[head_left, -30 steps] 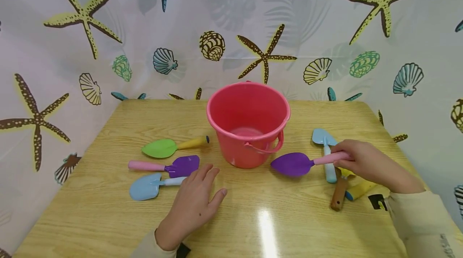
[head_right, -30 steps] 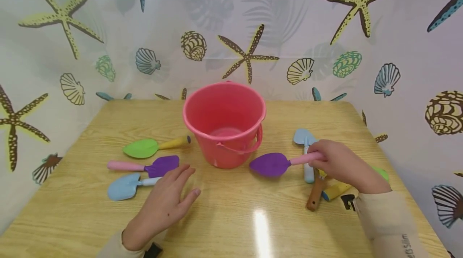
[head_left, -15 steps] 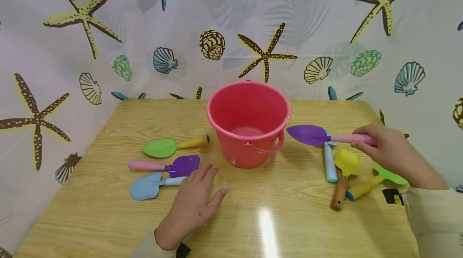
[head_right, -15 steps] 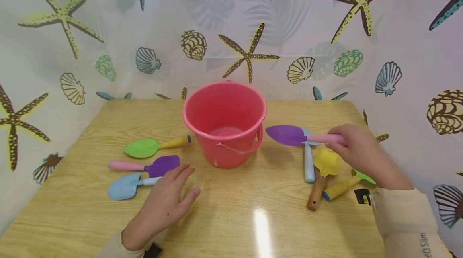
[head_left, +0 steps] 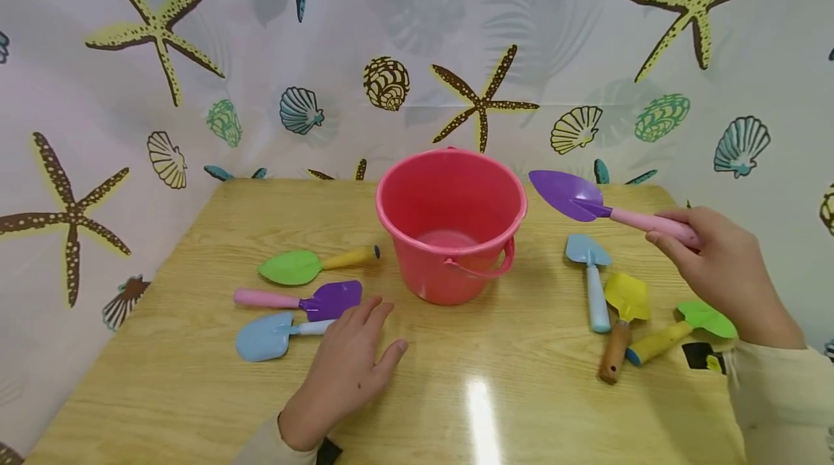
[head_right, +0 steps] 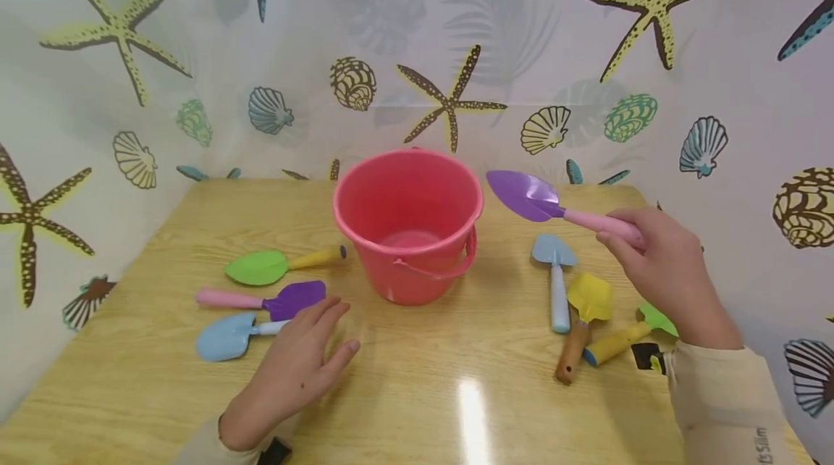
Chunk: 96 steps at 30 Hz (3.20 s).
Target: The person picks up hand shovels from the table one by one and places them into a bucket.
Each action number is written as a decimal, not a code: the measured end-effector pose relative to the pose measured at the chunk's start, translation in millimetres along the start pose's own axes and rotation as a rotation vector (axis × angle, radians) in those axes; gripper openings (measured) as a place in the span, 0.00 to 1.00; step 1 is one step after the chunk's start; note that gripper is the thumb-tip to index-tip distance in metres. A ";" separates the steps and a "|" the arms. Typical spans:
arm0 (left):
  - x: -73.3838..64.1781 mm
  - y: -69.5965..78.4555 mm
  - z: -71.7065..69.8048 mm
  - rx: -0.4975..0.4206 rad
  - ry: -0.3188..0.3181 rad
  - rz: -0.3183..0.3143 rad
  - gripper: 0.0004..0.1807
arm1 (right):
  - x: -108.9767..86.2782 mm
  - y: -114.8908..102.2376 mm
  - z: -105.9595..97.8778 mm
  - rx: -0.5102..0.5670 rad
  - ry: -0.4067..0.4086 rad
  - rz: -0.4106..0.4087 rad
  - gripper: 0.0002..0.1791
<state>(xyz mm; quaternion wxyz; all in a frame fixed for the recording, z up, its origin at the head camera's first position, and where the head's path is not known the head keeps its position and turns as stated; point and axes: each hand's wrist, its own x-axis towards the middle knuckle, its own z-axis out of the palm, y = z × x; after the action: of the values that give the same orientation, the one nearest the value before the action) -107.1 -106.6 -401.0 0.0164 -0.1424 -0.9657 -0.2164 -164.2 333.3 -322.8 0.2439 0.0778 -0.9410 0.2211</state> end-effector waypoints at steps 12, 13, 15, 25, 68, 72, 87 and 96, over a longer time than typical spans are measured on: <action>-1.9 1.2 1.4 0.004 -0.005 -0.009 0.30 | 8.2 -26.1 4.4 0.115 0.093 -0.030 0.18; -1.8 1.5 1.5 0.005 -0.002 -0.007 0.30 | 9.5 -28.9 4.3 0.111 0.093 -0.044 0.18; -1.9 1.6 1.8 0.005 0.004 0.000 0.30 | 12.0 -34.5 4.5 0.107 0.087 -0.059 0.17; -0.5 1.8 3.6 -0.002 -0.003 0.012 0.30 | 18.9 -57.2 9.7 0.101 0.059 -0.128 0.16; -2.0 0.5 -0.7 -0.014 0.030 -0.016 0.32 | 35.3 -93.5 34.7 0.369 0.157 -0.198 0.18; -1.9 0.3 -1.2 -0.009 0.034 -0.014 0.32 | 37.4 -96.0 36.3 0.386 0.160 -0.198 0.19; -3.9 -2.4 0.7 -0.003 0.055 0.005 0.30 | 43.5 -103.4 50.5 0.429 0.118 -0.234 0.23; -5.3 -3.4 2.8 -0.012 0.045 0.004 0.30 | 47.9 -110.6 60.7 0.477 0.079 -0.266 0.28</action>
<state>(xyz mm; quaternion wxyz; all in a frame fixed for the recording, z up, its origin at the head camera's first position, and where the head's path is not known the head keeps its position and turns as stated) -102.9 -109.8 -405.4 0.0380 -0.1397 -0.9635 -0.2252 -203.5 205.5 -304.9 0.2821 0.2473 -0.8337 0.4052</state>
